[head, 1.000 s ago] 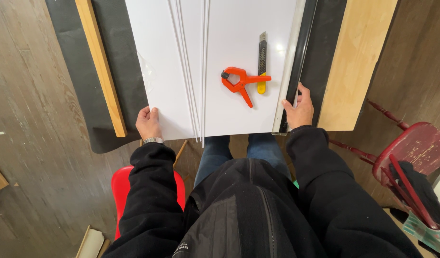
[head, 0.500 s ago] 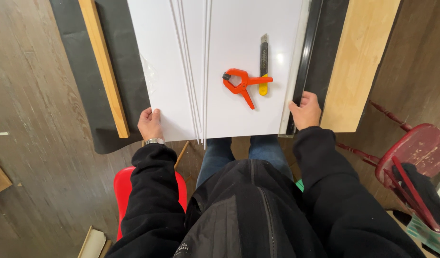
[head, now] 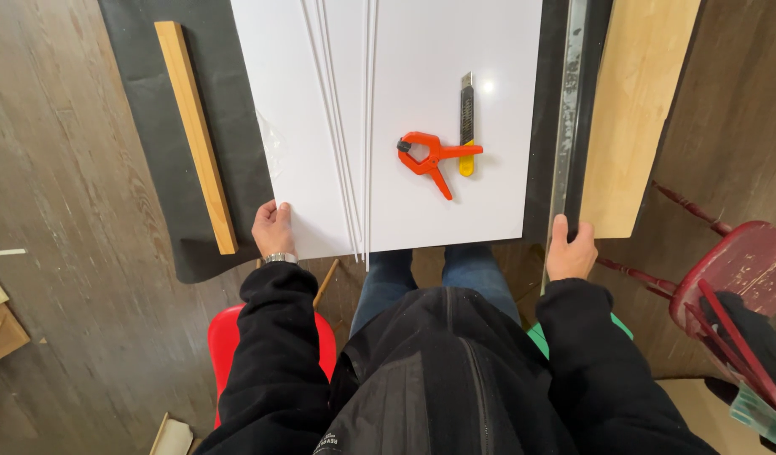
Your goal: Measuring, aligning, and cutting cardboard and wooden materials using a utility knife and ruler on a workbench.
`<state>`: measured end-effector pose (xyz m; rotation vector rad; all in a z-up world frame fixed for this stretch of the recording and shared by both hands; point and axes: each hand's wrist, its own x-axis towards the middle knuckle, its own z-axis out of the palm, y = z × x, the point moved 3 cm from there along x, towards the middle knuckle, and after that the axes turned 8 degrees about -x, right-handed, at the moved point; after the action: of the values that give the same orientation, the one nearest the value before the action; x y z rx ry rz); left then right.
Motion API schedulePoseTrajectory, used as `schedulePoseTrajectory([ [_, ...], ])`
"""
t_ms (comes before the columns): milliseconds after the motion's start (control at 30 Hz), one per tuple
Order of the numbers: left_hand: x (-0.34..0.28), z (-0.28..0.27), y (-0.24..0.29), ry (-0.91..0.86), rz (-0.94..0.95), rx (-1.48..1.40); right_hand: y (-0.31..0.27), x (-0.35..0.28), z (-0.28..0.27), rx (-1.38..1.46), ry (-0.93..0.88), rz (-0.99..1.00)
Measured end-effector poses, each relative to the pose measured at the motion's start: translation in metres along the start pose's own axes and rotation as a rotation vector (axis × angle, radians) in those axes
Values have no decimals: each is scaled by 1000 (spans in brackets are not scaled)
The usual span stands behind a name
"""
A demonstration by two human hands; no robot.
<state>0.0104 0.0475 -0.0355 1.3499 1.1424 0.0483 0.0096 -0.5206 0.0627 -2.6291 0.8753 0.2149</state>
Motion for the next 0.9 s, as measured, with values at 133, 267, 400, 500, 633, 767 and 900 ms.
schedulePoseTrajectory([
  [133,-1,-1,-1,-10,-1,32,-1,-17,3,11,29,-27],
  [267,1,0,0,-7,-2,26,8,-47,1,15,31,-28],
  [400,-6,-4,2,-11,10,60,27,-72,1,28,18,20],
  [500,-8,3,14,17,-14,133,34,-83,1,36,26,6],
  [633,-5,-1,3,4,-24,56,27,-87,1,33,21,9],
  [767,0,-1,0,-19,1,36,18,-85,10,-2,-22,5],
  [900,-2,-1,3,-19,6,46,6,-83,17,-4,-59,28],
])
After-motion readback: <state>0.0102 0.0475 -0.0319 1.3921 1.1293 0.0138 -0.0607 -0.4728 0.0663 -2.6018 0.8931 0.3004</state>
